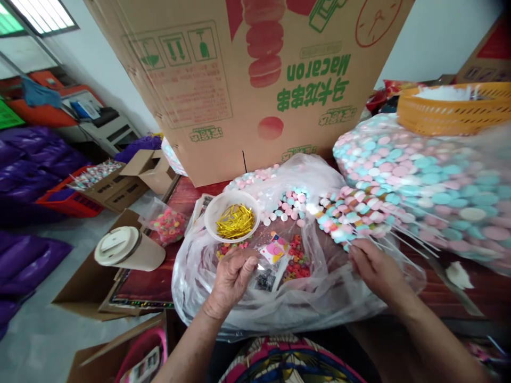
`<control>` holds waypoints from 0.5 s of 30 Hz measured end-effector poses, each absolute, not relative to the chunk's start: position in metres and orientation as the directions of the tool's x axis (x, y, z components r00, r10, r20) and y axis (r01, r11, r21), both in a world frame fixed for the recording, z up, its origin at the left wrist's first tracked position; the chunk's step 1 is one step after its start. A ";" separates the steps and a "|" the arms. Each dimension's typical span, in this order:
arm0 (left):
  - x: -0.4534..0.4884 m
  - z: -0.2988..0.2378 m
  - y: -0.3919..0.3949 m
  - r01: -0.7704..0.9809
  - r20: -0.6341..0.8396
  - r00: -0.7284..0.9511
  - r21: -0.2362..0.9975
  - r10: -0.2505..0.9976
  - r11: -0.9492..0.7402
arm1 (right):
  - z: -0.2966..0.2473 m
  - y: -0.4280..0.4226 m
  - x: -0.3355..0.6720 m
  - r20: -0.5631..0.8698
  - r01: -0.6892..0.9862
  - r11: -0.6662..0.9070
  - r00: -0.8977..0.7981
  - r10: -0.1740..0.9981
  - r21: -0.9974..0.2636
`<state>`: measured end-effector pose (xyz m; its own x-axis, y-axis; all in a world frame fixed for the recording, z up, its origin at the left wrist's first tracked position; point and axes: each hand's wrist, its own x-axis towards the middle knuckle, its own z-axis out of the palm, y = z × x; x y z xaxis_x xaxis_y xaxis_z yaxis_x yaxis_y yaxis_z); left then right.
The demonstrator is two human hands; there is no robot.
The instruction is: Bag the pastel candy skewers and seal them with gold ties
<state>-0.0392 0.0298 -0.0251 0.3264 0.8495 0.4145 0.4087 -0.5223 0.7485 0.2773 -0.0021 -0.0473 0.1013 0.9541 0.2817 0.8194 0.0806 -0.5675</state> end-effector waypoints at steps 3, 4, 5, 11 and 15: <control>-0.040 -0.020 0.032 0.425 0.386 0.381 0.734 0.840 -0.530 | -0.028 -0.022 0.281 0.466 0.806 0.335 -0.084 0.881 -0.487; -0.039 -0.018 0.033 0.422 0.385 0.400 0.728 0.832 -0.540 | -0.024 -0.026 0.282 0.506 0.809 0.389 -0.135 0.852 -0.440; -0.038 -0.015 0.035 0.419 0.385 0.417 0.722 0.823 -0.551 | -0.021 -0.029 0.282 0.530 0.810 0.436 -0.189 0.827 -0.392; -0.035 -0.003 0.038 0.426 0.317 0.461 0.740 0.829 -0.521 | -0.015 -0.031 0.290 0.491 0.812 0.569 -0.445 0.749 -0.131; -0.037 0.005 0.039 0.429 0.112 0.581 0.799 0.806 -0.420 | -0.011 -0.033 0.300 0.441 0.826 0.558 -0.473 0.763 -0.079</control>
